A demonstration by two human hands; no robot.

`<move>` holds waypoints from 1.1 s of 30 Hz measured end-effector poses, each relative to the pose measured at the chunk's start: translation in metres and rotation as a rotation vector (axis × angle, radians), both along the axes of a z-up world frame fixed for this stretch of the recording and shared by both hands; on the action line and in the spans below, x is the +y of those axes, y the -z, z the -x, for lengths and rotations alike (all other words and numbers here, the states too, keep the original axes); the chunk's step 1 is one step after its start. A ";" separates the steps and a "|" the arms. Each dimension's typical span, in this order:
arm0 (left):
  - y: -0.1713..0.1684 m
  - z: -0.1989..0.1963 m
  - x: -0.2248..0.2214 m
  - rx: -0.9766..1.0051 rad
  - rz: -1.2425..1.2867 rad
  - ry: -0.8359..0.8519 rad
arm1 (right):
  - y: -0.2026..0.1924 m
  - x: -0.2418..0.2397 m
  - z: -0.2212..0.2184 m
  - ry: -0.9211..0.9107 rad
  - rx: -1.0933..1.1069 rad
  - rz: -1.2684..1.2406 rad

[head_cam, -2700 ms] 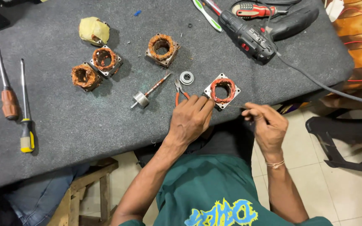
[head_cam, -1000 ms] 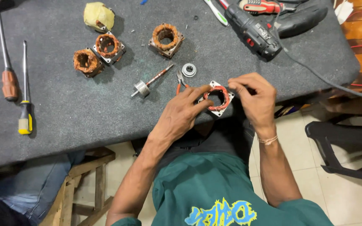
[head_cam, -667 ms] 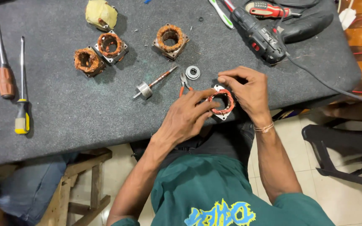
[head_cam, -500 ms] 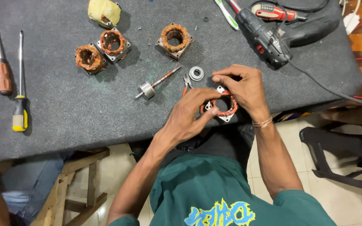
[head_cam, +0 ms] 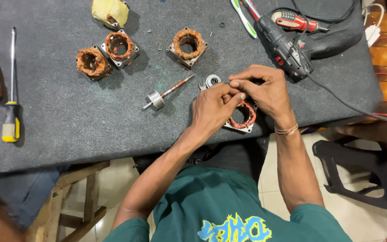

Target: Inspecting and repairing the copper windings of motor stators on a workbench using pliers

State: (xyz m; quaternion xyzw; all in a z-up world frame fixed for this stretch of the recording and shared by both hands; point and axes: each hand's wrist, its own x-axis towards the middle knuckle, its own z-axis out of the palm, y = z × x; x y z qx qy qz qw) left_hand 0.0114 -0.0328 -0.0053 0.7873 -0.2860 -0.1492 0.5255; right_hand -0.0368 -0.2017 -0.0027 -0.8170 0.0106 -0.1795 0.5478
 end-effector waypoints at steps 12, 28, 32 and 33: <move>-0.006 0.000 -0.007 0.027 -0.072 -0.131 | 0.000 0.000 0.010 0.141 0.127 -0.140; 0.011 0.016 0.027 -0.421 0.074 -0.092 | 0.011 -0.002 0.054 -0.056 0.025 0.044; 0.024 0.015 0.026 -0.635 0.018 -0.007 | 0.022 -0.001 0.056 0.039 -0.006 0.055; 0.025 0.014 0.025 -0.683 0.016 -0.001 | 0.024 0.000 0.057 0.070 -0.028 0.062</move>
